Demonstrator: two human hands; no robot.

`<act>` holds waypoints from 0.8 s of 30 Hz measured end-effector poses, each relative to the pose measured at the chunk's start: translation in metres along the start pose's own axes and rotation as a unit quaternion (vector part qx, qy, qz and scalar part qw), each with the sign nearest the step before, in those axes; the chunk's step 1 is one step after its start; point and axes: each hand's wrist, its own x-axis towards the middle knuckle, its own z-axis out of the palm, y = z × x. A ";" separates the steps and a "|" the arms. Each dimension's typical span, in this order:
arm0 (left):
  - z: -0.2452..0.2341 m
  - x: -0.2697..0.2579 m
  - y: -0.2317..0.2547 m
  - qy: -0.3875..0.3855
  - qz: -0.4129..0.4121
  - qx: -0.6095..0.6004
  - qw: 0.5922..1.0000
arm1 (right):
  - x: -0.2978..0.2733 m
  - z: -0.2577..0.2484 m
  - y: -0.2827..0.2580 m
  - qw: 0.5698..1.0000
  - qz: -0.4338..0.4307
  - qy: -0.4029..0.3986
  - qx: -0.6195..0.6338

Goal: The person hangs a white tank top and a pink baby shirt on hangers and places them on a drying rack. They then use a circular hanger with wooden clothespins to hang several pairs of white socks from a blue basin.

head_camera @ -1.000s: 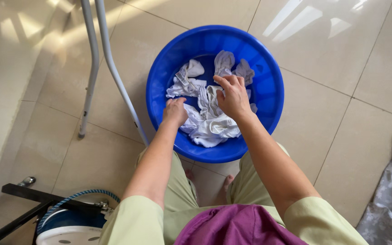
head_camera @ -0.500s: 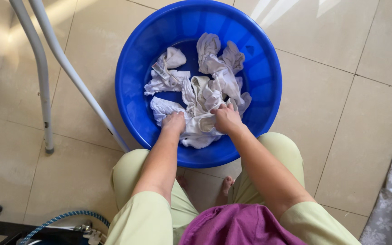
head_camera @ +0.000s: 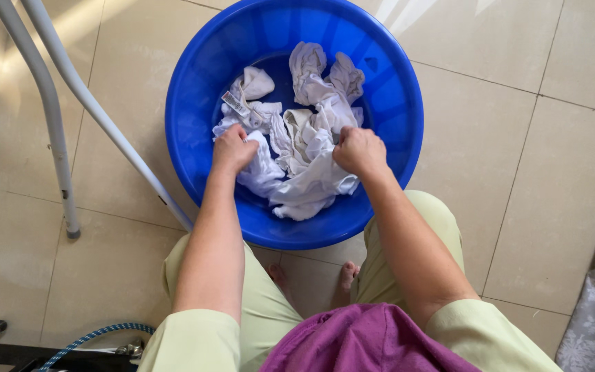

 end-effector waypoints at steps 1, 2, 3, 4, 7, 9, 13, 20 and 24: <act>-0.012 -0.001 0.007 0.024 -0.004 -0.049 0.998 | 0.001 -0.009 -0.001 0.999 0.000 0.037 0.019; -0.023 -0.004 0.015 0.069 0.023 -0.089 0.993 | 0.003 -0.018 -0.002 0.997 0.000 0.074 0.037; -0.033 -0.009 0.023 0.114 0.050 -0.129 0.984 | 0.003 -0.027 -0.003 0.992 0.001 0.110 0.055; -0.043 -0.014 0.031 0.157 0.077 -0.168 0.970 | 0.003 -0.037 -0.004 0.985 -0.015 0.140 0.100; -0.070 -0.031 0.061 0.115 0.114 -0.400 0.902 | 0.003 -0.064 -0.013 0.946 -0.043 0.160 0.280; -0.086 -0.044 0.081 0.089 0.196 -0.406 0.888 | 0.000 -0.081 -0.023 0.888 -0.034 0.082 0.451; -0.100 -0.067 0.116 0.005 0.227 -0.307 0.924 | -0.008 -0.094 -0.058 0.793 -0.137 -0.037 0.593; -0.102 -0.066 0.122 0.172 0.200 -0.242 0.934 | 0.017 -0.062 -0.054 0.781 -0.109 -0.039 0.614; -0.110 -0.059 0.104 0.305 0.240 -0.235 0.891 | 0.030 0.009 -0.023 0.962 0.037 -0.020 0.269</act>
